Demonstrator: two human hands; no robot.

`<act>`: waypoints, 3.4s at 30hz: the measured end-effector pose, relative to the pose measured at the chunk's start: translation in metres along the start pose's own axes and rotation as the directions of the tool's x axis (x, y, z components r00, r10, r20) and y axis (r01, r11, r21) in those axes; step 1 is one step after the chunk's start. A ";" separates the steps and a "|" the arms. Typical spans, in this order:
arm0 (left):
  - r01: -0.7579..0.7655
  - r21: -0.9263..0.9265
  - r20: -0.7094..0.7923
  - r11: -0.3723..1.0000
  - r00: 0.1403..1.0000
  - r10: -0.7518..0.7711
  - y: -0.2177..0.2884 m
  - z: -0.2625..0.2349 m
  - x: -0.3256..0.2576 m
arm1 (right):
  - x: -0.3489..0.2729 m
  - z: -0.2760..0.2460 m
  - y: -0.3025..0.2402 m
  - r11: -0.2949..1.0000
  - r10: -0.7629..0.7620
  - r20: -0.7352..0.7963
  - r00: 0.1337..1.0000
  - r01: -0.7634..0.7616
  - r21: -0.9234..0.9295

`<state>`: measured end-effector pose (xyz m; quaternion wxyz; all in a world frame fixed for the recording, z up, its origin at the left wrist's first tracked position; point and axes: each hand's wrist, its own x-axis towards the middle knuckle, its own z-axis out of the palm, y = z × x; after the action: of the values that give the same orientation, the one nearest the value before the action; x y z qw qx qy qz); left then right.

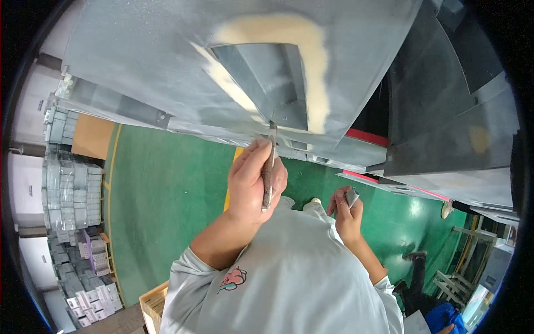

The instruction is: The person applies putty filler to imperfections on metal enclosures using a putty knife, then sands the surface with sandpaper.

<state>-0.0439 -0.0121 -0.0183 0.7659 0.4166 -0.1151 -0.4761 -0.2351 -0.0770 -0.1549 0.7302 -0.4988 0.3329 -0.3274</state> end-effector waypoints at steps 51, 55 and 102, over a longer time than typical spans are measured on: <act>-0.247 0.640 0.259 0.727 0.961 0.098 -0.010 -0.042 -0.043 | 0.014 0.006 -0.019 0.941 0.016 0.255 0.967 0.072 -0.330; -0.234 0.652 0.319 0.721 0.948 0.020 -0.017 -0.071 -0.051 | 0.024 0.021 -0.041 0.970 -0.124 0.397 0.909 0.196 -0.144; -0.291 0.641 0.572 0.710 0.798 -0.190 0.076 -0.176 0.009 | 0.033 0.188 -0.104 0.531 -0.800 -0.205 0.564 0.507 -0.678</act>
<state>0.1095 0.0884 -0.0740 0.4845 0.4985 -0.5354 -0.4798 -0.0789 -0.0380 -0.0089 0.2553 -0.6725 0.3642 -0.5916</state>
